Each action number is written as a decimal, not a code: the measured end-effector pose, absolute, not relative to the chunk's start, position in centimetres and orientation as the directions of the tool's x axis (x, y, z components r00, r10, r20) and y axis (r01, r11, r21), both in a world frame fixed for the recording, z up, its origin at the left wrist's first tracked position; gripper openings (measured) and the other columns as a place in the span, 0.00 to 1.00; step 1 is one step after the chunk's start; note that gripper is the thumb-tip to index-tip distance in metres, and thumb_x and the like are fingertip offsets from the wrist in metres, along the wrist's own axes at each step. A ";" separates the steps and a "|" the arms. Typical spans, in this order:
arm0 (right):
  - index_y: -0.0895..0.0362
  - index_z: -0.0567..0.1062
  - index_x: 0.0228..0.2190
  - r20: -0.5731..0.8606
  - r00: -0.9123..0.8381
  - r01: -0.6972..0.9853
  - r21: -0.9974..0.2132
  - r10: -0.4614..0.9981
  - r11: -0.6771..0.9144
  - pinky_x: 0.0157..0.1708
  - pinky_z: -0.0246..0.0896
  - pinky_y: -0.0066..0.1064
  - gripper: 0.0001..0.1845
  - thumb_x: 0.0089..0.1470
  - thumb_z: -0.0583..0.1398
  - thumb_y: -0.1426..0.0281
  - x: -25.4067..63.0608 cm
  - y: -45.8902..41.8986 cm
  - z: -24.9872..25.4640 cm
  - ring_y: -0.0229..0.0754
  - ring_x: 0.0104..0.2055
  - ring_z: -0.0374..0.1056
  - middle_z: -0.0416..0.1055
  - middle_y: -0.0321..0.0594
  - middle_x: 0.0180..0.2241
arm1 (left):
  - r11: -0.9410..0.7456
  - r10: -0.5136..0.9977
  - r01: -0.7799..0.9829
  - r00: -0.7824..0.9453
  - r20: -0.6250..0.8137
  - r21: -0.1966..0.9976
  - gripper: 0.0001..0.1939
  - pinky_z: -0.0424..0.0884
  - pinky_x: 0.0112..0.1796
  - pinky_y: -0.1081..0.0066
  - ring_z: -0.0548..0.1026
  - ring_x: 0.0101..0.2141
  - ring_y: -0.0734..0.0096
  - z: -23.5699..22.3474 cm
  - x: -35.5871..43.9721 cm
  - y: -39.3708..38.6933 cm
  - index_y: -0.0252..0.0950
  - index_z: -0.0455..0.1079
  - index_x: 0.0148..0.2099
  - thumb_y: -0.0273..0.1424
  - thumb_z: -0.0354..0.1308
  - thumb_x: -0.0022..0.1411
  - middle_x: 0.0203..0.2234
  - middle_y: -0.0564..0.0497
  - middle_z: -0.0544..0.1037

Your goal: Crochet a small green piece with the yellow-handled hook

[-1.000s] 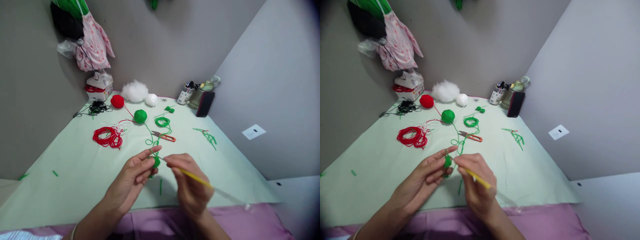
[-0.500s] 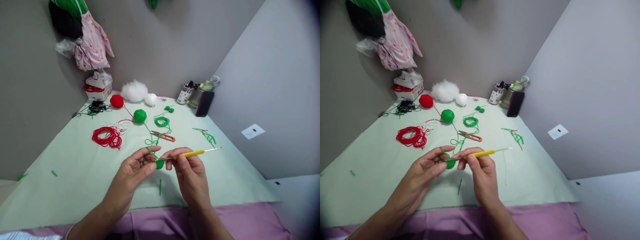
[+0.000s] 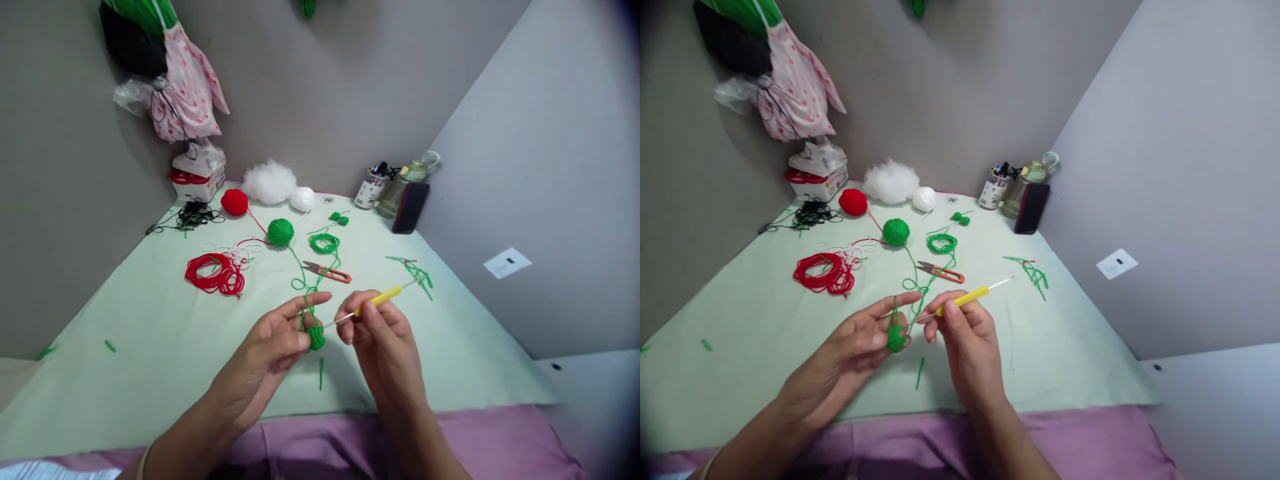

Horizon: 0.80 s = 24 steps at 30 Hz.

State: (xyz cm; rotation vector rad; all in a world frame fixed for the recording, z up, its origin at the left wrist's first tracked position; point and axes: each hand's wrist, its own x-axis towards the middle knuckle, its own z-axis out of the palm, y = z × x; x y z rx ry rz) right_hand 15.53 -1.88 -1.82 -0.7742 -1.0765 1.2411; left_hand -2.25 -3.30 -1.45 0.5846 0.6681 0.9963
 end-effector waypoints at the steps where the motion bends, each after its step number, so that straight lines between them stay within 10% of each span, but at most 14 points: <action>1: 0.56 0.81 0.32 0.184 -0.041 -0.370 -0.916 0.982 0.156 0.26 0.66 0.30 0.14 0.65 0.67 0.59 15.5 -1.8 -1.8 0.36 0.23 0.67 0.76 0.37 0.28 | 0.408 0.901 -0.563 0.377 -0.216 0.719 0.27 0.67 0.46 0.67 0.72 0.38 0.65 -1.4 -2.2 -3.3 0.39 0.82 0.59 0.32 0.74 0.56 0.36 0.50 0.77; 7: 0.52 0.86 0.37 0.347 -0.031 -0.203 -0.920 0.937 0.334 0.32 0.68 0.31 0.10 0.67 0.66 0.62 15.2 -2.4 -2.6 0.40 0.33 0.73 0.82 0.41 0.34 | 0.188 0.969 -0.354 0.218 -0.115 0.916 0.23 0.66 0.46 0.66 0.71 0.39 0.64 -2.1 -1.8 -3.7 0.44 0.82 0.60 0.35 0.73 0.63 0.37 0.51 0.77; 19: 0.53 0.82 0.37 0.314 -0.020 -0.275 -0.914 0.949 0.296 0.30 0.70 0.30 0.13 0.71 0.62 0.61 15.5 -2.3 -2.0 0.38 0.28 0.73 0.85 0.41 0.34 | 0.183 0.979 -0.369 0.155 -0.134 0.911 0.17 0.68 0.43 0.69 0.69 0.37 0.66 -1.7 -2.3 -3.7 0.46 0.85 0.54 0.34 0.73 0.62 0.35 0.52 0.76; 24: 0.51 0.82 0.43 0.509 -0.050 0.027 -0.859 0.859 0.511 0.36 0.75 0.33 0.12 0.74 0.58 0.70 16.0 -3.3 -1.8 0.40 0.34 0.77 0.84 0.40 0.38 | 0.117 0.991 -0.283 0.092 -0.094 0.952 0.16 0.68 0.43 0.69 0.69 0.35 0.68 -1.7 -2.4 -3.8 0.47 0.86 0.54 0.33 0.73 0.63 0.35 0.53 0.75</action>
